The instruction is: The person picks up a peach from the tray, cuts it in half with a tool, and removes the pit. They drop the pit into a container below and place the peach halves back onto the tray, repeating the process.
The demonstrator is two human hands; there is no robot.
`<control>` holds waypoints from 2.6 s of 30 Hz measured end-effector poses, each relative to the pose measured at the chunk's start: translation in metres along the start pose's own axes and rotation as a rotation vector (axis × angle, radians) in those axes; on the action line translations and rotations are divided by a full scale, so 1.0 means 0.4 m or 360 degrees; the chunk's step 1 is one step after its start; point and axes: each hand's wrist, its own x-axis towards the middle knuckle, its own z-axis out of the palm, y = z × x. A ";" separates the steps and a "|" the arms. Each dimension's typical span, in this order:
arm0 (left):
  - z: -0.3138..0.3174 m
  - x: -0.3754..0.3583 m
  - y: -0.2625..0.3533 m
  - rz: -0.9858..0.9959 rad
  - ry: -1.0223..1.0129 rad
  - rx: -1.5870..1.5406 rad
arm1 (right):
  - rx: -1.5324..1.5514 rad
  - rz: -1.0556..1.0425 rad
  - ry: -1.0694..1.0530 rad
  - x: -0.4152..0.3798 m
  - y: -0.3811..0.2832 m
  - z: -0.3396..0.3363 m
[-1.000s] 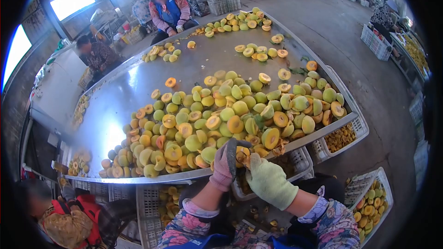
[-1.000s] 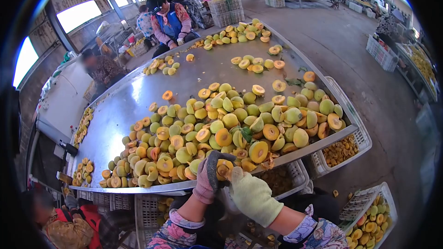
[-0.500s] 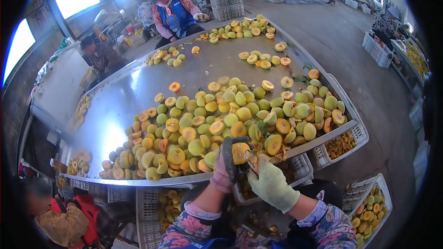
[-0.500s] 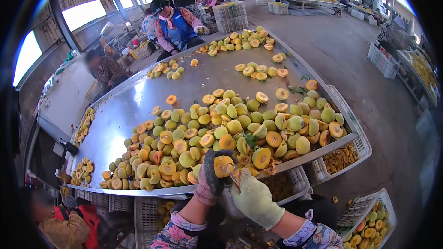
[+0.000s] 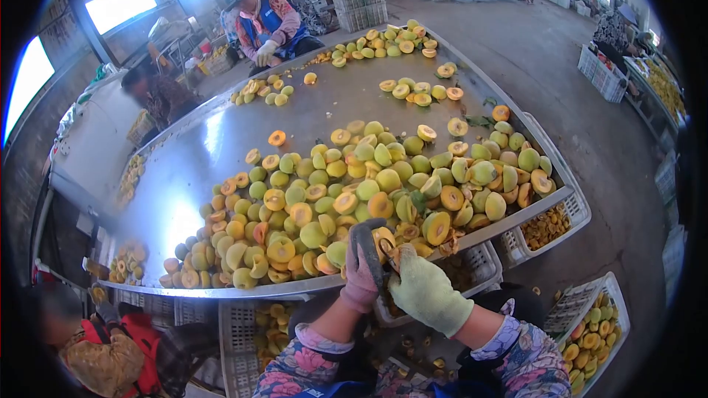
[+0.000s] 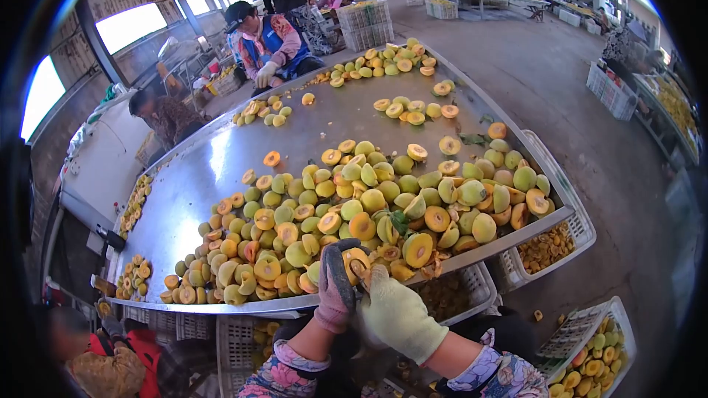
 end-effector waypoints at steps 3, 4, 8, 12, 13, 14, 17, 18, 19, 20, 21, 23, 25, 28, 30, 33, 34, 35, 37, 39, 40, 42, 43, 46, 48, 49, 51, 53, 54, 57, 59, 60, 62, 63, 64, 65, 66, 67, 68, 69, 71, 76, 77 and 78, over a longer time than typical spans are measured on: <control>0.000 0.006 -0.004 0.0404 0.0076 0.0399 | 0.0168 -0.0090 -0.0010 0.004 0.010 0.001; 0.007 0.002 -0.008 0.0405 0.0127 0.0322 | 0.0216 -0.0111 -0.0013 0.006 0.019 0.009; 0.009 0.014 0.010 0.0396 0.0163 0.0317 | 0.0022 0.0030 -0.0117 0.002 -0.003 -0.013; 0.007 -0.004 -0.029 0.0087 0.0009 0.0042 | -0.0233 -0.0048 -0.0025 0.003 0.017 -0.003; -0.005 0.004 -0.035 0.0143 -0.0128 0.0131 | -0.0287 -0.0070 -0.0029 0.002 0.019 -0.005; -0.018 0.014 -0.037 0.0199 -0.0263 0.0222 | -0.0342 -0.0095 -0.0034 0.003 0.020 -0.006; -0.053 0.038 -0.034 0.0091 -0.0557 0.0033 | -0.0393 -0.0129 -0.0036 0.002 0.013 -0.018; -0.060 0.047 -0.014 0.0086 -0.0556 0.0036 | -0.0391 -0.0132 -0.0041 0.005 0.019 -0.012; -0.067 0.057 0.016 -0.0141 -0.0553 -0.0043 | -0.0271 -0.0197 0.0012 0.012 0.033 -0.005; -0.069 0.064 0.031 -0.0358 -0.0545 -0.0123 | -0.0152 -0.0264 0.0071 0.017 0.039 -0.001; -0.062 0.064 0.020 -0.0343 -0.0538 -0.0118 | -0.0155 -0.0276 0.0084 0.017 0.037 -0.001; -0.051 0.061 -0.006 -0.0371 -0.0217 -0.0266 | 0.0313 -0.0044 0.0271 0.008 0.025 -0.002; -0.049 0.068 0.000 -0.0359 -0.0123 -0.0356 | 0.0948 0.0225 0.0039 0.009 0.007 -0.024; -0.044 0.063 0.014 -0.0452 -0.0197 -0.0585 | 0.1811 0.0679 -0.0384 0.019 -0.001 -0.049; -0.022 0.050 0.012 -0.1258 -0.0099 -0.2607 | 0.1990 0.0777 -0.0436 0.025 -0.012 -0.053; -0.026 0.044 0.008 -0.1195 -0.0203 -0.2416 | 0.1989 0.0787 -0.0296 0.039 -0.007 -0.052; -0.030 0.045 0.004 -0.1186 -0.0251 -0.2396 | 0.1979 0.0744 -0.0233 0.042 -0.005 -0.052; -0.037 0.048 0.003 -0.1184 -0.0248 -0.2399 | 0.1975 0.0743 -0.0233 0.044 -0.003 -0.053; -0.057 0.060 0.005 -0.1095 -0.0375 -0.1971 | 0.1978 0.0699 -0.0200 0.046 0.006 -0.057; -0.090 0.082 0.026 -0.1175 -0.0500 -0.1690 | 0.1982 0.0714 -0.0263 0.044 0.012 -0.064; -0.104 0.087 0.040 -0.1250 -0.0621 -0.1406 | 0.1983 0.0730 -0.0325 0.042 0.012 -0.067; -0.112 0.090 0.062 -0.1006 -0.0607 -0.1099 | 0.1937 0.0725 -0.0342 0.039 0.006 -0.072; -0.116 0.100 0.072 -0.1328 -0.0541 -0.1506 | 0.1897 0.0718 -0.0344 0.039 0.004 -0.074; -0.121 0.097 0.067 -0.1692 -0.0474 -0.1954 | 0.1775 0.0614 -0.0351 0.044 0.013 -0.082; -0.116 0.085 0.051 -0.1741 -0.0487 -0.1997 | 0.1675 0.0533 -0.0310 0.045 0.021 -0.075; -0.109 0.078 0.040 -0.1687 -0.0468 -0.1943 | 0.1577 0.0453 -0.0268 0.044 0.026 -0.071; -0.095 0.062 0.022 -0.1632 -0.0442 -0.1887 | 0.0894 0.0149 -0.0044 0.034 0.040 -0.063; -0.078 0.051 0.016 -0.1024 -0.0387 -0.1544 | -0.0119 -0.0370 0.0355 0.023 0.039 -0.056; -0.073 0.051 0.021 -0.1027 -0.0379 -0.1544 | -0.0120 -0.0373 0.0348 0.021 0.041 -0.050; -0.070 0.059 0.033 -0.0784 -0.0475 -0.1162 | -0.0388 -0.0481 0.0331 0.015 0.040 -0.038; -0.083 0.079 0.052 -0.1390 -0.0512 -0.1420 | -0.0408 -0.0486 0.0331 0.017 0.039 -0.036; -0.076 0.069 0.037 -0.1392 -0.0518 -0.1422 | -0.0434 -0.0497 0.0333 0.018 0.038 -0.035; -0.054 0.042 -0.009 -0.0552 -0.0541 -0.0645 | -0.0491 -0.0416 0.0283 0.017 0.031 -0.035; -0.048 0.039 -0.023 -0.0552 -0.0547 -0.0646 | -0.0547 -0.0340 0.0230 0.017 0.027 -0.033; -0.043 0.036 -0.032 -0.0291 -0.0441 -0.0444 | -0.0544 -0.0335 0.0230 0.016 0.025 -0.029; -0.041 0.033 -0.034 -0.0034 -0.0332 -0.0243 | -0.0555 -0.0314 0.0206 0.015 0.024 -0.024; -0.042 0.032 -0.030 -0.0034 -0.0337 -0.0244 | -0.0566 -0.0292 0.0184 0.015 0.021 -0.021; -0.043 0.030 -0.024 -0.0112 -0.0324 -0.0325 | -0.0563 -0.0286 0.0185 0.013 0.018 -0.017; -0.044 0.027 -0.021 -0.0191 -0.0308 -0.0404 | -0.0517 -0.0248 0.0156 0.012 0.016 -0.015; -0.036 0.014 -0.033 -0.0194 -0.0311 -0.0404 | -0.0470 -0.0209 0.0125 0.011 0.014 -0.011; -0.017 -0.013 -0.056 0.0098 -0.0130 0.0122 | -0.0320 -0.0209 0.0115 0.009 0.014 0.000; -0.027 -0.004 -0.026 -0.0205 -0.0228 -0.0249 | 0.0023 -0.0177 0.0052 0.012 0.021 0.012; -0.028 0.000 -0.027 -0.0069 -0.0218 -0.0092 | 0.0085 -0.0201 0.0059 0.012 0.022 0.012; -0.026 -0.001 -0.026 -0.0069 -0.0222 -0.0092 | 0.0147 -0.0225 0.0063 0.011 0.024 0.013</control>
